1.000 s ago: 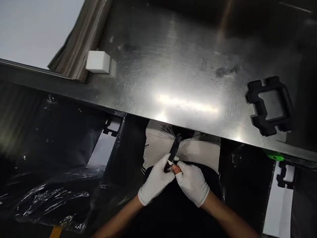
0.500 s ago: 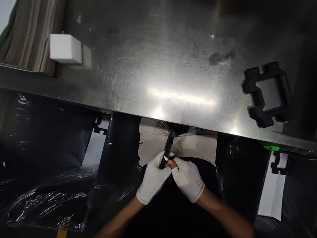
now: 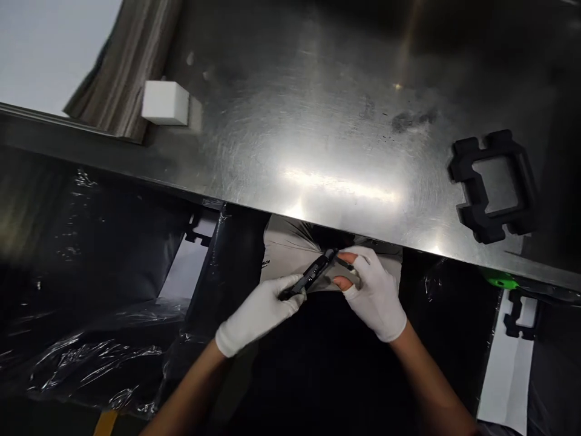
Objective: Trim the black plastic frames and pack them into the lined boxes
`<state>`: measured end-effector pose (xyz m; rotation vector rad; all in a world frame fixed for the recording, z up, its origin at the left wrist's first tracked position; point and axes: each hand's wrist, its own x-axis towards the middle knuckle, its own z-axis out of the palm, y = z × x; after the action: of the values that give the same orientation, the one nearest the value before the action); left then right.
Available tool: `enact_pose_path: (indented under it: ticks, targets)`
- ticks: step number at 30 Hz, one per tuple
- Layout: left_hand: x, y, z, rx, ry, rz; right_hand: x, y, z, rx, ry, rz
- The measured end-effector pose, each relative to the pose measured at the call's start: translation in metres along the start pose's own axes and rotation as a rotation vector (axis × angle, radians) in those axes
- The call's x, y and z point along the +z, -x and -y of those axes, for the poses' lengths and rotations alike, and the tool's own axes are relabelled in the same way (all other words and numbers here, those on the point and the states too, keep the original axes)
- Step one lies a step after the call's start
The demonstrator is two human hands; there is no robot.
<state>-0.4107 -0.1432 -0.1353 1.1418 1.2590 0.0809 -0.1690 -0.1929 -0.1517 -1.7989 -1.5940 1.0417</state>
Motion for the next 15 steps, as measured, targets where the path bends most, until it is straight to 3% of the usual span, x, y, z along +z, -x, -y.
enact_pose_path:
  ticks: [2, 4, 6, 8, 9, 10, 12, 15]
  targets:
    - [-0.020, -0.004, -0.002, 0.040, -0.080, 0.094, -0.004, -0.014, -0.001, -0.131, 0.125, 0.120]
    - [-0.035, -0.005, 0.002, 0.140, -0.143, 0.062, -0.004, -0.022, -0.002, -0.176, 0.195, 0.238]
    - [-0.040, -0.002, 0.012, 0.263, -0.202, -0.212, -0.001, -0.024, -0.003, -0.101, 0.176, 0.239]
    - [-0.031, 0.006, 0.024, 0.330, -0.189, -0.601, 0.005, -0.021, -0.003, 0.026, 0.102, 0.148]
    - [-0.023, 0.010, 0.030, 0.322, -0.133, -0.740, 0.009, -0.020, -0.002, 0.079, 0.058, 0.089]
    - [-0.012, 0.013, 0.034, 0.278, -0.045, -0.796, 0.014, -0.018, 0.001, 0.119, 0.014, 0.033]
    - [0.011, 0.016, 0.035, 0.151, 0.195, -0.684, 0.025, -0.014, 0.010, 0.173, -0.068, -0.028]
    - [0.037, 0.008, 0.021, 0.062, 0.589, -0.455, 0.041, -0.004, 0.030, 0.239, -0.136, 0.029]
